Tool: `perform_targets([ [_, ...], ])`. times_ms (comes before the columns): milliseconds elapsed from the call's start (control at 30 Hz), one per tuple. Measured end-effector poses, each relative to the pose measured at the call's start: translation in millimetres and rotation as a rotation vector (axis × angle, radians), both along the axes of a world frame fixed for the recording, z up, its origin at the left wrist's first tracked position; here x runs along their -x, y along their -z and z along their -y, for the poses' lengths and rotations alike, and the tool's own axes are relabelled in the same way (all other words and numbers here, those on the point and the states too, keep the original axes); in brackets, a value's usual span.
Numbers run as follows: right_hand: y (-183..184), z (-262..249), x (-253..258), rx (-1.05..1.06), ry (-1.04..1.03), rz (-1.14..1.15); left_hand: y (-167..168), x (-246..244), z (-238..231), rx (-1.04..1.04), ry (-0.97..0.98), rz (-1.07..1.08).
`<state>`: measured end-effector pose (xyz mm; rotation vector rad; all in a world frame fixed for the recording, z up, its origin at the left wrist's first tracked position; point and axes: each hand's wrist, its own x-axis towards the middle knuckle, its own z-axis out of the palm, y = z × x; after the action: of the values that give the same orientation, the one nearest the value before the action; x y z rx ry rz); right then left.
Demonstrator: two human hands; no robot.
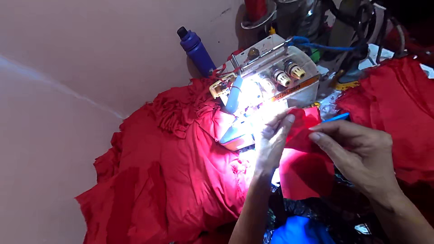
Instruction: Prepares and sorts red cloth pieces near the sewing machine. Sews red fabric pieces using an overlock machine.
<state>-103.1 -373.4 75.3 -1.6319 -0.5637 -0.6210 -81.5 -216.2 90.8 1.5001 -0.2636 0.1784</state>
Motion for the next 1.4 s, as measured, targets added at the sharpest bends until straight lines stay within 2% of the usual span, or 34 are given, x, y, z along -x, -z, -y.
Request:
perform_targets([
  [67,-7,-8,-4,-0.063,-0.048,-0.040,-10,15,-3,0.023,-0.066,-0.054],
  [233,-7,-38,1,-0.103,-0.106,-0.148,-6,43,-26,-0.057,-0.124,0.050],
  [400,3,-63,10,-0.099,-0.144,-0.182,-1,63,-42,-0.030,-0.243,-0.046],
  [533,8,-79,19,-0.073,-0.180,-0.279,10,76,-64,-0.152,-0.232,0.127],
  [600,9,-82,23,-0.025,-0.285,-0.351,9,82,-78,-0.265,-0.244,0.164],
  [733,10,-83,27,0.062,-0.631,-0.422,-10,98,-109,-0.454,-0.170,0.251],
  [867,8,-90,33,0.109,-0.744,-0.406,-28,107,-130,-0.532,-0.170,0.343],
  [1100,14,-94,39,0.107,-0.689,-0.424,-29,109,-147,-0.508,-0.274,0.374],
  [1200,17,-97,38,0.148,-0.576,-0.339,-31,101,-148,-0.547,-0.313,0.398],
  [1300,22,-100,29,0.170,-0.441,-0.234,-33,74,-148,-0.590,-0.336,0.484],
  [1400,28,-108,17,0.098,-0.331,-0.302,-26,32,-143,-0.542,-0.323,0.462],
])
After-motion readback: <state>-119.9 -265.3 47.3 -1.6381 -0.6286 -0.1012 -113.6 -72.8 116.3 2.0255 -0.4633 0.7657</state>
